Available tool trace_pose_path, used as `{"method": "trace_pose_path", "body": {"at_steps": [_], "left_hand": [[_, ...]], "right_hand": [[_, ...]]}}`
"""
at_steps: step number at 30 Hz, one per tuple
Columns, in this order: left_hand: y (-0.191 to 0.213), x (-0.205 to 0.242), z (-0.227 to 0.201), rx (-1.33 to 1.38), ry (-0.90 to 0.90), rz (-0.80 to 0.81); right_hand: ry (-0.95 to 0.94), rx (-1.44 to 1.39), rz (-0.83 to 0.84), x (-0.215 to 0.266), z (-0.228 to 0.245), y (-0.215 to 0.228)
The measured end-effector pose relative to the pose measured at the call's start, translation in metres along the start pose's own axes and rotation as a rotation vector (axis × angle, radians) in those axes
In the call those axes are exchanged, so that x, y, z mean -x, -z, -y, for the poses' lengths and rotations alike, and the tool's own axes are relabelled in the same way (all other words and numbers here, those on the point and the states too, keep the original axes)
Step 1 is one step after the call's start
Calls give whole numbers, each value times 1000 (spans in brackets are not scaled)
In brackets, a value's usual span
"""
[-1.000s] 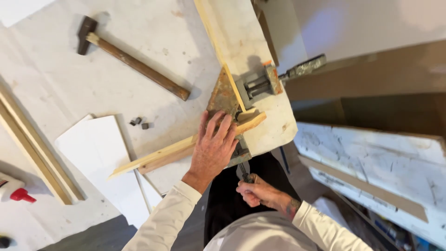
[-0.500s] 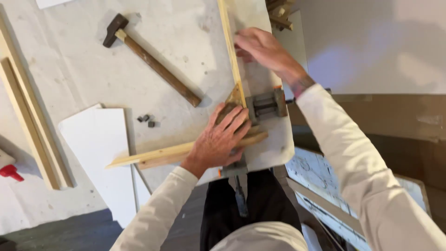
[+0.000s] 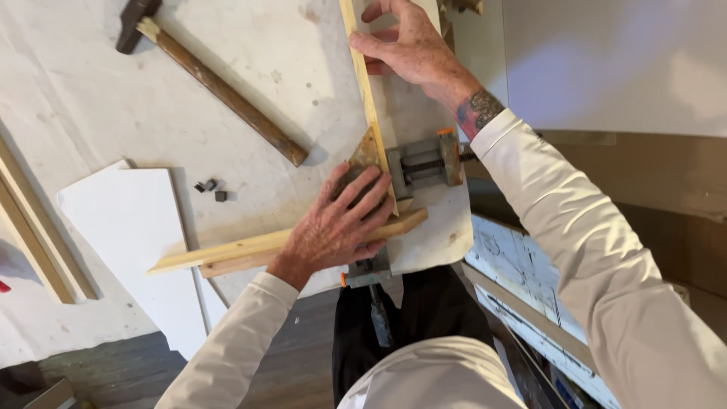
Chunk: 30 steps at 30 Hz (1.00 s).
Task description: The person assembles a wooden frame by aligning pieces with a speed square, securing them with clamps, and hammering small metal fasteners into the joints. They apply wood glue to a mitered corner and clamp it to dry.
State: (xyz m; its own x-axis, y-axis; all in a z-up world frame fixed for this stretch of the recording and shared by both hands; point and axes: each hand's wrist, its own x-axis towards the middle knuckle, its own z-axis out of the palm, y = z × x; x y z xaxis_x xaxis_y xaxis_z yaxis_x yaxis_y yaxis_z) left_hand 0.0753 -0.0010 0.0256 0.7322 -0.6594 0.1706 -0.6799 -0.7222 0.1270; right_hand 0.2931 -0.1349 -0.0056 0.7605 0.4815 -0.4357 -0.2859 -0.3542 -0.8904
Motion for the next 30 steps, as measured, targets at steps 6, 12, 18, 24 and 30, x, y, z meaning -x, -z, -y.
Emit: {"method": "trace_pose_path", "body": {"at_steps": [6,12,18,24,30], "left_hand": [[-1,-2,-2,49,18,-38],[-3,-7,0,72,30,-50],[1,-10,5,80,37,-79],[3,-14,5,155,23,-90],[3,-20,6,128,37,-118]], "right_hand": [[-37,48,16,10,2,1],[408,703,127,85,-4,54],[818,1051,77,144,-94,121],[959,1181,93,149,-122,140],[973,1077,146,147,-139,155]]}}
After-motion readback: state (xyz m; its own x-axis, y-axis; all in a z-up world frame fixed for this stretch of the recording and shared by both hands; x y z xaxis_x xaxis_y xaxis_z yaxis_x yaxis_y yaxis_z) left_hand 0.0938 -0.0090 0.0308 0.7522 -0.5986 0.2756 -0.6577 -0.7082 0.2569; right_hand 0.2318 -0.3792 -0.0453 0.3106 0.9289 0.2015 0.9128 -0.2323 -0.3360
